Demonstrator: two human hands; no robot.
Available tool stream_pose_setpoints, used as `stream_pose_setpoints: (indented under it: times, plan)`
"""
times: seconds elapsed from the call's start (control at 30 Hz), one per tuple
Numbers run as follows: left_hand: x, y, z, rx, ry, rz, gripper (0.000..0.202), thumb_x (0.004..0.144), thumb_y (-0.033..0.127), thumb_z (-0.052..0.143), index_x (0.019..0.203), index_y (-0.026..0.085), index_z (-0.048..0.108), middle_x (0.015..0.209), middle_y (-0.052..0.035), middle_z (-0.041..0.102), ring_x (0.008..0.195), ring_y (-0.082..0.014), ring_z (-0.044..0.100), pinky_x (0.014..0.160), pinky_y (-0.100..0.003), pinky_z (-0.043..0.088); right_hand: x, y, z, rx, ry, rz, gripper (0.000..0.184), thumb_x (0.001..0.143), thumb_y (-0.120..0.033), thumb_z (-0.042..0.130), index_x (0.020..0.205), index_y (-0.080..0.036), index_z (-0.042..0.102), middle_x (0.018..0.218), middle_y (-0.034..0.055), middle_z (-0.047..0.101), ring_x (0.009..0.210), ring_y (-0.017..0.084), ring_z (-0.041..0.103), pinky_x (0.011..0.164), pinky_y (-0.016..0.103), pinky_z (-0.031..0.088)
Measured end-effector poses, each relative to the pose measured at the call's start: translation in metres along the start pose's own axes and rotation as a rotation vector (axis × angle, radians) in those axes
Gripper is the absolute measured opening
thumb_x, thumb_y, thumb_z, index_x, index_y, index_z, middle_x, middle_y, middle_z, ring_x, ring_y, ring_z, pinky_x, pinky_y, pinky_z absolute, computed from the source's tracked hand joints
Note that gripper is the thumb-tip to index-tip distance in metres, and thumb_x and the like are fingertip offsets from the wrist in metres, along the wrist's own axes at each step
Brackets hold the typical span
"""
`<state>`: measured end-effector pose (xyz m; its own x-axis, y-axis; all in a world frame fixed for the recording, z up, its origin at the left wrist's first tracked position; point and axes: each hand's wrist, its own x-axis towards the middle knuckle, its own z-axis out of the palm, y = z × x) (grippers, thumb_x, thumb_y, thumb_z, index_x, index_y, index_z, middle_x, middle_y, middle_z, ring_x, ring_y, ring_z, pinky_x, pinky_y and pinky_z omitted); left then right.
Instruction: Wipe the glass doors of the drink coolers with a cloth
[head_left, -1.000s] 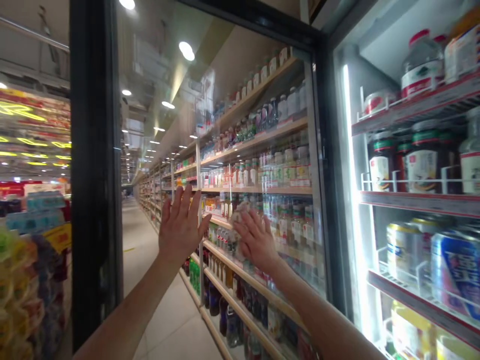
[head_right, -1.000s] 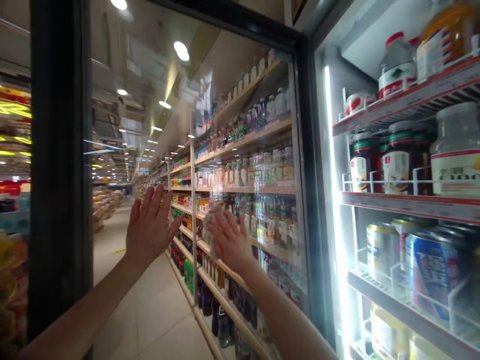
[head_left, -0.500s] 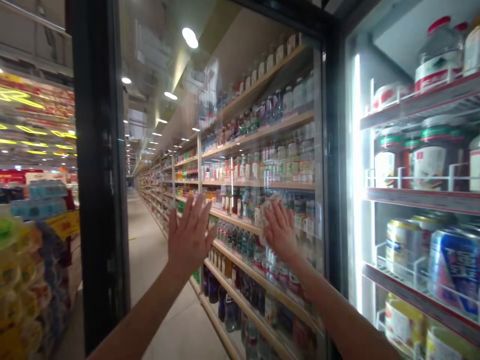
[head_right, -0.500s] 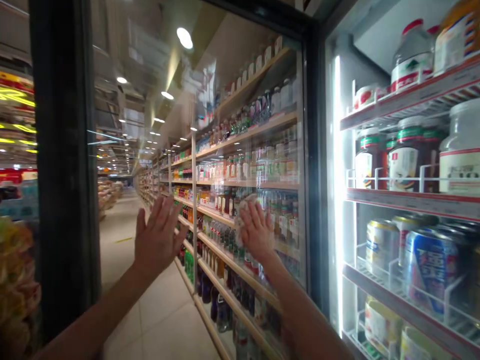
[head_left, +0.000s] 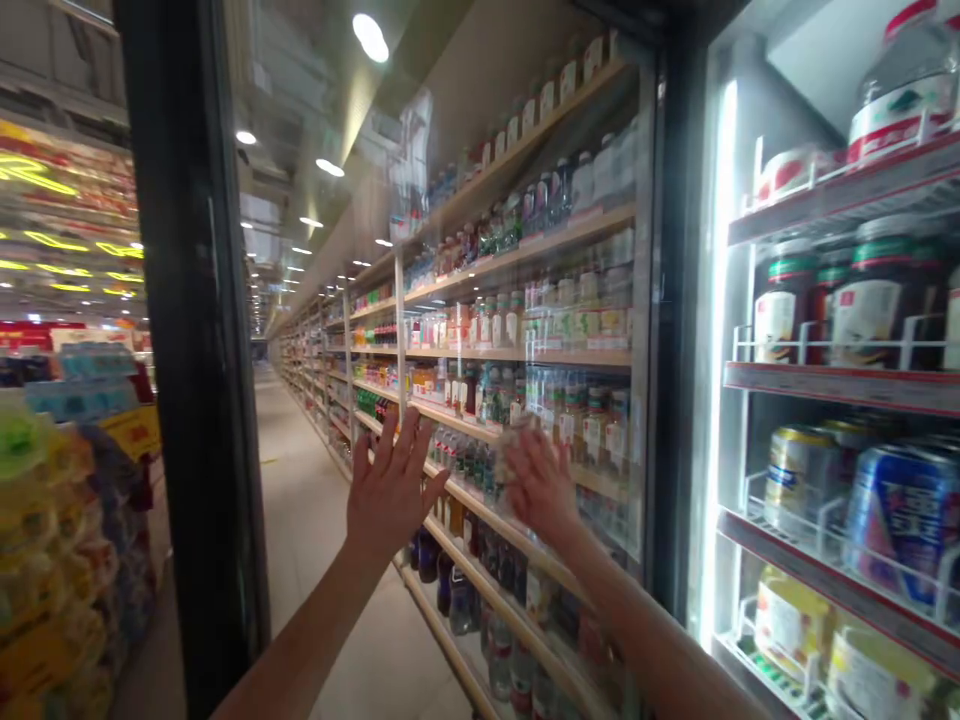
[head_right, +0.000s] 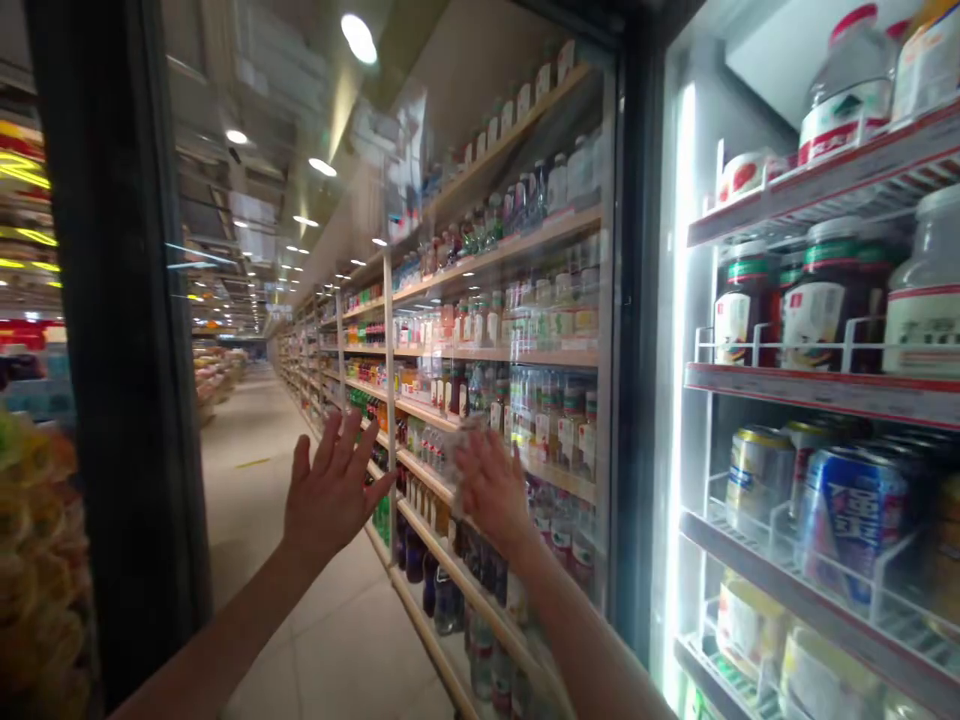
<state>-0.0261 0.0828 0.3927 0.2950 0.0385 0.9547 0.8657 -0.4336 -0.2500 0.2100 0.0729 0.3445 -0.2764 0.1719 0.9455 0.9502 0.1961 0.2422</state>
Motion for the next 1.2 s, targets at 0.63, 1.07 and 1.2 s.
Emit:
stream_pose_setpoints:
  times: [0.63, 1.07, 1.2]
  plan:
    - [-0.002, -0.001, 0.002, 0.028, -0.015, 0.004, 0.072, 0.084, 0.048, 0.049, 0.143, 0.024, 0.016, 0.144, -0.0082, 0.031, 0.137, -0.0231, 0.02, 0.113, -0.043, 0.007, -0.066, 0.025, 0.006, -0.078, 0.132, 0.403, 0.06, 0.085, -0.022, 0.039, 0.143, -0.023, 0.022, 0.15, 0.0146, 0.019, 0.138, 0.031, 0.018, 0.1, 0.061, 0.029]
    - [-0.003, -0.002, 0.004, 0.021, 0.016, -0.004, 0.073, 0.082, 0.048, 0.052, 0.143, 0.026, 0.018, 0.144, -0.0072, 0.032, 0.136, -0.0232, 0.023, 0.113, -0.043, 0.009, -0.086, 0.076, 0.004, -0.161, 0.173, 0.506, 0.063, 0.087, -0.025, 0.038, 0.145, -0.019, 0.015, 0.148, 0.0202, 0.02, 0.136, 0.035, 0.022, 0.095, 0.061, 0.035]
    - [-0.002, -0.002, 0.004, 0.003, 0.018, -0.019, 0.073, 0.083, 0.047, 0.052, 0.143, 0.027, 0.016, 0.144, -0.0068, 0.032, 0.136, -0.0231, 0.024, 0.113, -0.044, 0.01, -0.069, 0.021, 0.009, -0.012, -0.015, 0.038, 0.06, 0.082, -0.021, 0.045, 0.139, -0.028, 0.03, 0.147, 0.0089, 0.029, 0.138, 0.029, 0.019, 0.104, 0.056, 0.028]
